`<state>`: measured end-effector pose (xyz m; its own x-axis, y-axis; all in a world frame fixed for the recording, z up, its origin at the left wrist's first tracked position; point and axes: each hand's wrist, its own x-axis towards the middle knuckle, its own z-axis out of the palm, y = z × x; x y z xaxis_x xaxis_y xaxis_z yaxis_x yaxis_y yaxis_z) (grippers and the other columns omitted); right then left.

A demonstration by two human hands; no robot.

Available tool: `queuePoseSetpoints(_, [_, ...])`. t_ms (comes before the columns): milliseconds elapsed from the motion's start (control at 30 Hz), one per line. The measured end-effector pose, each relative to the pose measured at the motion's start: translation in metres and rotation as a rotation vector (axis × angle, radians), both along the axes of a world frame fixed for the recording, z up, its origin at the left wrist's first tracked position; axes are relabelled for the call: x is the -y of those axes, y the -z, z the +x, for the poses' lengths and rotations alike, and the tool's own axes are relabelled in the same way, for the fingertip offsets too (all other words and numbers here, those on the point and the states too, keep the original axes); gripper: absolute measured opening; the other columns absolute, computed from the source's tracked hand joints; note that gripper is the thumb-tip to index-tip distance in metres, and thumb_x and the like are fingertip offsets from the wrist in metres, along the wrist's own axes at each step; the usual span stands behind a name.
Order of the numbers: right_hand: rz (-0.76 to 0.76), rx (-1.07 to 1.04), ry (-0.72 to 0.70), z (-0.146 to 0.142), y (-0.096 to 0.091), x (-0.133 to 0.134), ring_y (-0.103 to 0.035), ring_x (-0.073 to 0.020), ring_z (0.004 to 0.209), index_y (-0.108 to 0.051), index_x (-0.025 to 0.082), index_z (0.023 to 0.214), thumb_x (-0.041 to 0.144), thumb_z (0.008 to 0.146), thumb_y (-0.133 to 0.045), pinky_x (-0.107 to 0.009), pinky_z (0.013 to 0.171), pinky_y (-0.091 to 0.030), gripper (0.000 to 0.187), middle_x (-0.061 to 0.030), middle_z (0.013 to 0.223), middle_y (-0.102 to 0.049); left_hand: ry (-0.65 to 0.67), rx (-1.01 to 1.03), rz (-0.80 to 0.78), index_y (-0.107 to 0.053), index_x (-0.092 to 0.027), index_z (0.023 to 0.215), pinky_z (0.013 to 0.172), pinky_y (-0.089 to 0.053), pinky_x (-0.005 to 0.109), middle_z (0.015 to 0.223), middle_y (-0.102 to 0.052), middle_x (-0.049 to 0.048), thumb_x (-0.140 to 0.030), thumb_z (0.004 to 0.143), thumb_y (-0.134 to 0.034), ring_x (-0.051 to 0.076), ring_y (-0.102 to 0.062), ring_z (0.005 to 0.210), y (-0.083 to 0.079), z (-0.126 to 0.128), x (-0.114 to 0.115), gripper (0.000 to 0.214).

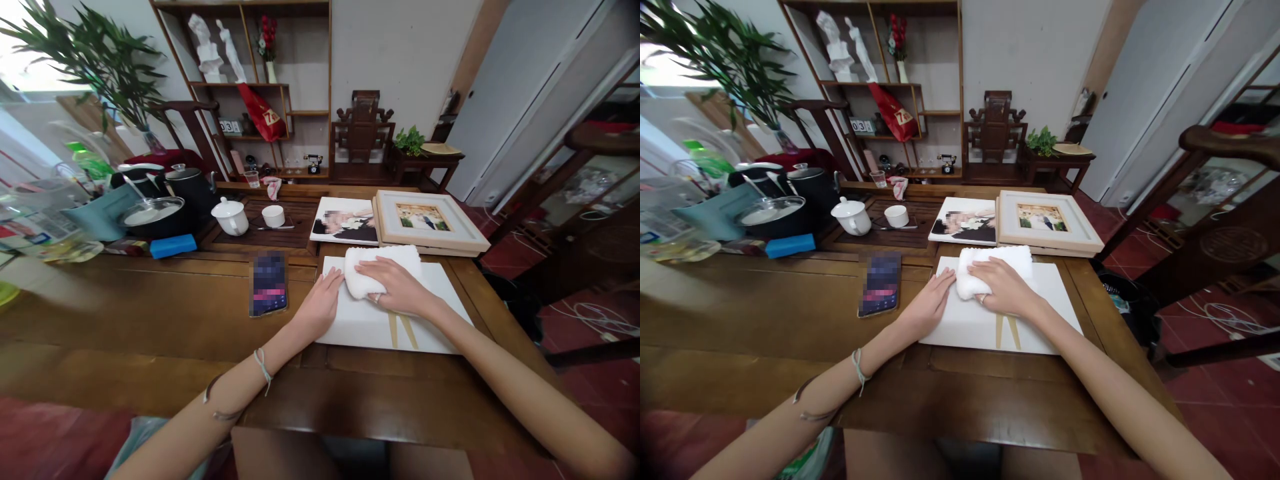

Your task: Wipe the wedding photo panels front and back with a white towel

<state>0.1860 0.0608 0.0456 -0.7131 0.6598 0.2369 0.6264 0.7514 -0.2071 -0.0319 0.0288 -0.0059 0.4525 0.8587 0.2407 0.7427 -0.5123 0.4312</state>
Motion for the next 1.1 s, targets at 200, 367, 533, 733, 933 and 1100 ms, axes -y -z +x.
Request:
queuePoseSetpoints(200, [-0.024,0.000,-0.095,0.003,0.000,0.027,-0.051,-0.0284,0.125,-0.058,0.015,0.126,0.015,0.065,-0.053,-0.055,0.110,-0.029,0.061,-0.0137,0.133,-0.058,0.018,0.023,0.001,-0.042,-0.014,0.137,0.115,-0.026,0.050,0.147,-0.043,0.0142,-0.006,0.089,-0.031,0.024,-0.028,0.142,-0.002,0.001,0.001,0.050])
queuePoseSetpoints(367, [-0.123,-0.090,-0.063,0.017,-0.015,0.053,-0.061,-0.0288,0.108,-0.064,0.017,0.112,0.016,0.072,-0.049,-0.048,0.097,-0.042,0.043,-0.0114,0.117,-0.068,0.039,-0.051,-0.033,-0.046,-0.012,0.133,0.116,-0.023,0.051,0.145,-0.045,0.0147,-0.002,0.086,-0.030,0.022,-0.032,0.141,-0.009,0.002,0.003,0.051])
queuePoseSetpoints(533, [-0.323,-0.358,0.159,0.011,-0.029,0.017,-0.059,-0.0208,0.066,-0.062,0.019,0.076,0.026,0.081,-0.044,-0.032,0.062,-0.045,0.020,-0.0026,0.075,-0.068,0.062,-0.115,-0.075,-0.044,-0.013,0.136,0.115,-0.019,0.054,0.147,-0.043,0.0129,0.001,0.084,-0.030,0.022,-0.034,0.140,-0.018,0.003,0.007,0.055])
queuePoseSetpoints(733, [-0.371,-0.381,0.152,-0.042,-0.017,-0.030,-0.059,-0.0216,0.074,-0.064,0.017,0.083,0.021,0.078,-0.042,-0.030,0.064,-0.043,0.023,-0.0038,0.083,-0.070,0.071,-0.104,0.005,-0.051,-0.019,0.128,0.115,-0.024,0.051,0.136,-0.055,0.0109,-0.001,0.082,-0.033,0.023,-0.044,0.133,-0.020,0.003,0.006,0.052])
queuePoseSetpoints(933, [-0.285,-0.274,0.094,-0.052,-0.020,-0.028,-0.060,-0.0220,0.079,-0.064,0.019,0.087,0.019,0.078,-0.044,-0.031,0.072,-0.042,0.022,-0.0047,0.089,-0.070,0.071,-0.121,0.014,-0.053,-0.015,0.125,0.115,-0.024,0.050,0.130,-0.058,0.0135,-0.001,0.083,-0.034,0.024,-0.048,0.129,-0.022,0.004,0.007,0.048])
queuePoseSetpoints(1100, [-0.210,-0.175,0.170,0.009,-0.025,-0.024,-0.061,-0.0269,0.080,-0.065,0.019,0.088,0.020,0.078,-0.047,-0.036,0.076,-0.042,0.021,-0.0084,0.090,-0.071,0.066,-0.158,-0.035,-0.048,-0.014,0.132,0.116,-0.021,0.049,0.145,-0.045,0.0124,-0.001,0.086,-0.032,0.021,-0.035,0.139,-0.021,0.002,0.008,0.051])
